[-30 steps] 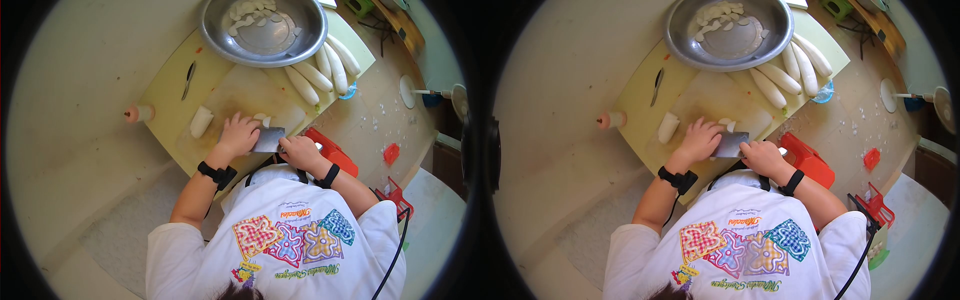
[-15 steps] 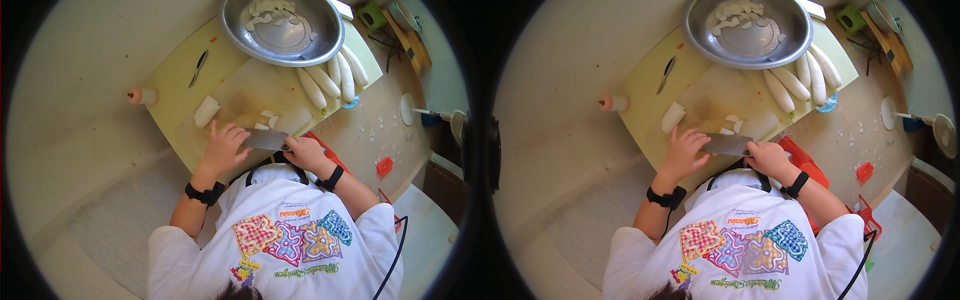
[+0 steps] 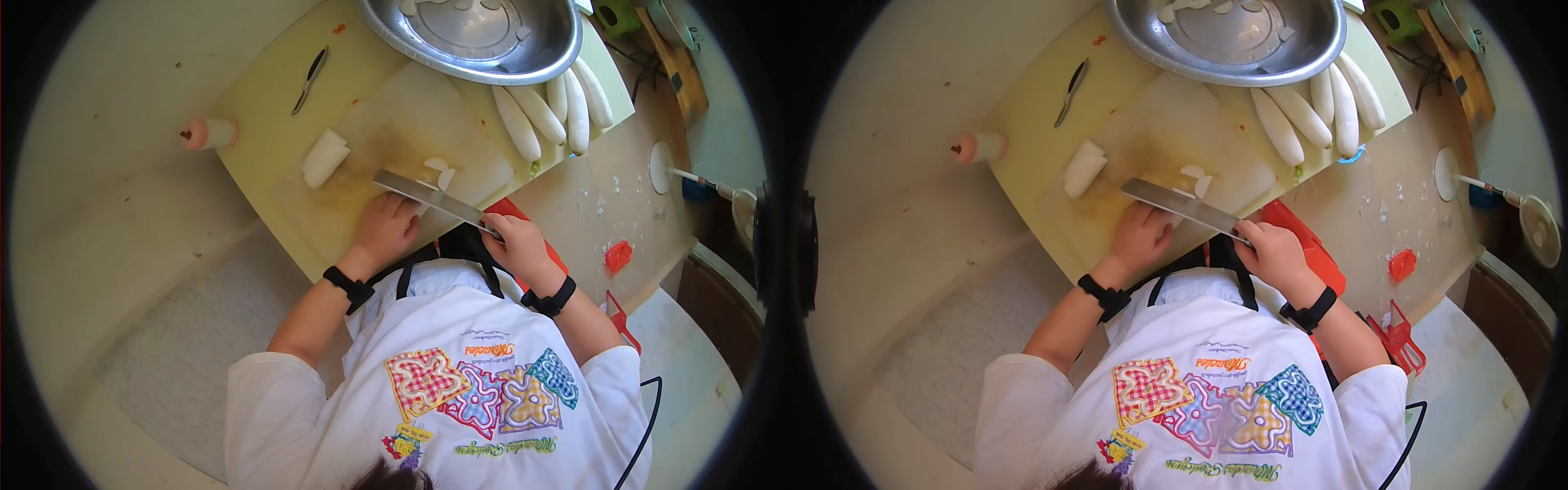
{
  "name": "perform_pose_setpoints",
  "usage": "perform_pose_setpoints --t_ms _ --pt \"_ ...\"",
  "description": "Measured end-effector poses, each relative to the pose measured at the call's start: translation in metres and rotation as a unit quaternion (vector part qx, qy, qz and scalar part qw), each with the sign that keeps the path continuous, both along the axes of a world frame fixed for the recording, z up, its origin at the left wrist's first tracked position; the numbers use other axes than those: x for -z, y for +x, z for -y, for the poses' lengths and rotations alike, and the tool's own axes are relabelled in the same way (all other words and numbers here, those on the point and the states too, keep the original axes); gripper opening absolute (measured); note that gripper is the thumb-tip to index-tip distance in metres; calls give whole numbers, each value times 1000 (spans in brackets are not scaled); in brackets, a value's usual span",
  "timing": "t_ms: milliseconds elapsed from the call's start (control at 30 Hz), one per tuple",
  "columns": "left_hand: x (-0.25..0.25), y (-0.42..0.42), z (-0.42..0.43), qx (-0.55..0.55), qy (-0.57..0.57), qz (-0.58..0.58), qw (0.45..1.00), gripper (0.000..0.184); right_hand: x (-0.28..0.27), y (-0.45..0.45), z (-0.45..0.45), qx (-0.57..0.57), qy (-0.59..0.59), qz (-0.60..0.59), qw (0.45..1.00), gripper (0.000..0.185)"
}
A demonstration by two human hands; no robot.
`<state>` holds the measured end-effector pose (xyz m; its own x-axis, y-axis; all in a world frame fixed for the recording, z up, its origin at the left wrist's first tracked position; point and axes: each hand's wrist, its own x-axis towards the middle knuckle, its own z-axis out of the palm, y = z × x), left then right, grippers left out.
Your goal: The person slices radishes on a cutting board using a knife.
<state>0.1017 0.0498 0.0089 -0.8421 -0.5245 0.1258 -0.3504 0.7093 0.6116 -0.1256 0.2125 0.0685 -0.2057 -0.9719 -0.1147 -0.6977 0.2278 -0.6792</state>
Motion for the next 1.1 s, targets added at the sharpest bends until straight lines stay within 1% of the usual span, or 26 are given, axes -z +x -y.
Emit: perform_pose_setpoints --t_ms 33,167,267,333,467,767,933,1100 --pt "8 -2 -2 25 -18 24 999 32 0 0 1 -6 -6 2 1000 22" --pt "30 -8 -11 29 -35 5 999 34 -3 1 3 -28 30 -3 999 23" --pt "38 -6 -11 10 -45 11 999 35 -3 0 5 -34 37 -14 999 26" --pt "47 -3 -13 1 -76 16 997 37 -2 -1 5 -40 40 -20 998 27" --pt "59 -2 -16 3 -73 10 997 39 -5 -3 10 -40 46 -17 998 27" --pt "59 -3 -16 -2 -45 19 999 42 -5 -8 16 -51 67 -9 996 28" --pt "61 -5 -14 -1 -43 18 999 42 -4 -6 15 -26 72 42 996 25" --pt "63 -6 -9 7 -57 1 998 41 -4 -8 17 -24 70 59 996 23"
